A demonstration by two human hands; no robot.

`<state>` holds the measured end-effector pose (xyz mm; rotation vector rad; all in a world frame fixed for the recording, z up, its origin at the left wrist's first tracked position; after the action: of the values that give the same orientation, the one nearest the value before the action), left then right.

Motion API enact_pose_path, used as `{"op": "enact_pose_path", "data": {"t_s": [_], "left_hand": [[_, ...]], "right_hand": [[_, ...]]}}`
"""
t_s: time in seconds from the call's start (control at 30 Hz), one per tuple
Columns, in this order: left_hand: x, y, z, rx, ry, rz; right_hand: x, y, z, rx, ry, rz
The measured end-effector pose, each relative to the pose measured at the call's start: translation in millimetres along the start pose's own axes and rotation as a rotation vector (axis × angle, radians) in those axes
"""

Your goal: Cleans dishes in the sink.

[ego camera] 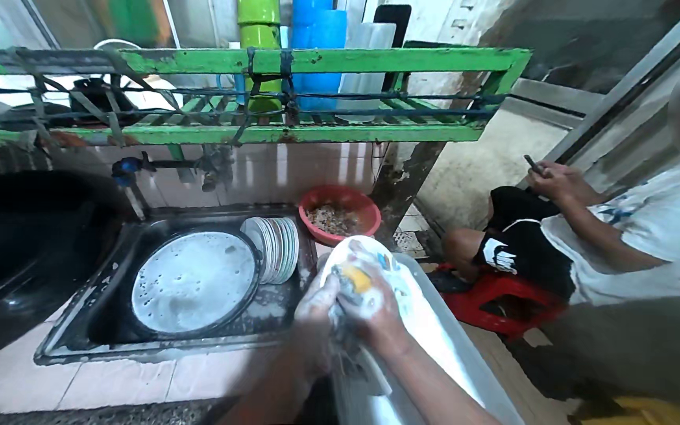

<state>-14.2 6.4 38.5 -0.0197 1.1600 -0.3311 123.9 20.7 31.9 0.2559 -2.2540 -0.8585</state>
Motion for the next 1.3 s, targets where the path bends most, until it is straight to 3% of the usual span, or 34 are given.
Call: {"op": "enact_pose_path", "data": {"t_s": [0.07,0.13,0.2,0.27,0.37,0.43,0.5,0.6,0.73,0.8,0.9,0.93,0.97,1.07,1.13,1.2,1.3], "left_hand": [[-3,-5,5,-0.020,-0.018,-0.005],[-12,-10,5,-0.020,0.052,0.054],[-25,-7,4,0.016,0.174,0.174],[-28,-4,-2,-0.010,0.252,0.271],[-21,9,-16,-0.159,0.149,0.231],[-13,17,-18,-0.172,0.039,-0.028],[-8,23,-12,-0.057,-0.173,-0.263],[-22,25,-7,-0.110,-0.373,-0.306],[-9,30,1,-0.063,-0.082,-0.268],[13,31,17,0.019,0.168,-0.287],[30,19,34,0.160,0.451,-0.273],[31,15,35,0.184,0.497,-0.266],[34,13,35,0.200,0.515,-0.252],[37,0,33,0.267,0.554,-0.300],[38,-5,31,0.273,0.612,-0.301],[35,-2,30,0.307,0.667,-0.316],[23,6,29,0.304,0.451,-0.310]], "right_hand": [[-4,3,0,-0.001,0.125,0.126],[-38,0,-10,-0.064,0.370,0.511],[-67,-3,-17,-0.284,0.722,0.838],[-70,-6,-24,-0.493,1.142,1.033],[-66,13,-48,-0.653,1.437,0.883],[-72,26,-72,-0.680,1.542,0.699],[-80,28,-90,-0.644,1.603,0.606],[-94,6,-94,-0.359,1.385,0.706],[-104,-23,-70,0.028,0.349,0.986],[-69,-22,-53,0.096,0.101,0.916],[-14,-22,-31,0.023,0.026,0.289],[-15,-20,-31,0.003,0.034,0.174],[-27,-20,-36,0.000,0.105,0.204],[-76,-20,-65,-0.150,0.278,0.704],[-88,-16,-73,-0.185,0.261,0.855],[-65,-10,-70,-0.094,0.209,0.755],[-8,-2,-48,0.040,0.155,0.244]]}}
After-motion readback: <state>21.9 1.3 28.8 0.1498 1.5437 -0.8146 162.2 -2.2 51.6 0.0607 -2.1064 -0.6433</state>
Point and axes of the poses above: each hand's wrist, its own y-axis towards the middle knuckle, its own z-axis out of the palm, x = y × z, the point moved 5 cm from there along y, towards the middle knuckle, and after that the axes turned 1 degree about -x, right-handed, at the moved point
